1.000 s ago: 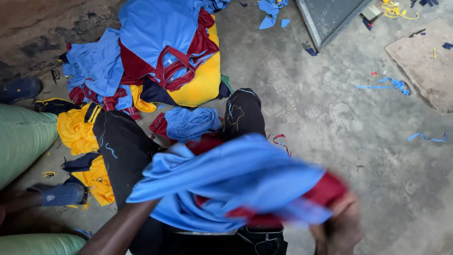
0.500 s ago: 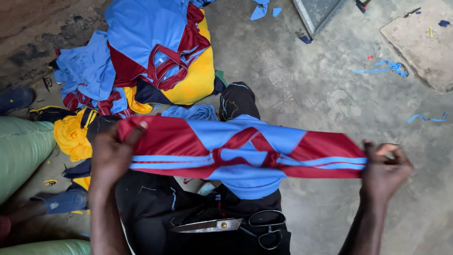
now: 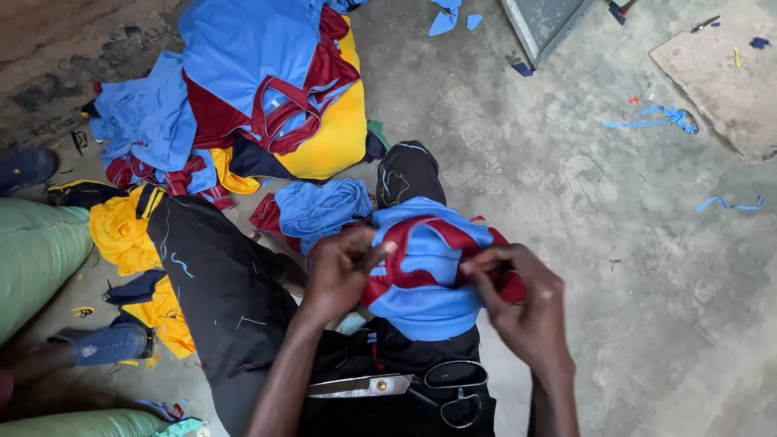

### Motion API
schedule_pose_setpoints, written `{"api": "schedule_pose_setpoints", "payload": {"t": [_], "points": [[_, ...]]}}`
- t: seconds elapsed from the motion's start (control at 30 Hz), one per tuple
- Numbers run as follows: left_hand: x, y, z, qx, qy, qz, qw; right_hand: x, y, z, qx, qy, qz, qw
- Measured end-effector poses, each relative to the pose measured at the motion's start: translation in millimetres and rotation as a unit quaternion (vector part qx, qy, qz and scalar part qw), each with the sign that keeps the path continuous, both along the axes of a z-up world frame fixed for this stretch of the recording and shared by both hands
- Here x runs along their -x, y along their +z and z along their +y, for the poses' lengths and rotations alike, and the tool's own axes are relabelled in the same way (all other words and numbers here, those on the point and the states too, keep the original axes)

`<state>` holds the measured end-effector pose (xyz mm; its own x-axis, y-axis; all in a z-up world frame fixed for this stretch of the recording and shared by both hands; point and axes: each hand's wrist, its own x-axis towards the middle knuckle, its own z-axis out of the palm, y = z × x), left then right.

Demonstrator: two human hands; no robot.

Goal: Trimming excess threads and fabric edges from finished or semi-finished garments using scissors.

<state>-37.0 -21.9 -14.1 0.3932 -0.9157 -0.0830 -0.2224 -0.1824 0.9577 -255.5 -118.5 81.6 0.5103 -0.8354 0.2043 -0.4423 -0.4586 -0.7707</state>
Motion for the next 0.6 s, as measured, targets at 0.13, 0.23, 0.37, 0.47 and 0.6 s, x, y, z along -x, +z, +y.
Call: {"api": "schedule_pose_setpoints", "payload": {"t": [0.13,0.23,0.37,0.47,0.6], "points": [[5,8,2,0.17,0.09,0.466,0.864,-28,-8,18,-0.101,0.153,0.024,0.983],[0,27,3,0.13,0.086,0.352,0.923,-30,-11,26,-0.067,0.158,0.018,0.985],[2,56,16,0.064,0.072,0.03,0.995,-28,9,30,0.057,0.112,-0.045,0.991],[5,73,23,0.097,0.025,-0.109,0.989,-28,23,33,0.093,0.086,-0.065,0.99],[4,72,17,0.182,-0.107,-0.188,0.959,-26,22,30,0.048,0.125,-0.053,0.99]]}}
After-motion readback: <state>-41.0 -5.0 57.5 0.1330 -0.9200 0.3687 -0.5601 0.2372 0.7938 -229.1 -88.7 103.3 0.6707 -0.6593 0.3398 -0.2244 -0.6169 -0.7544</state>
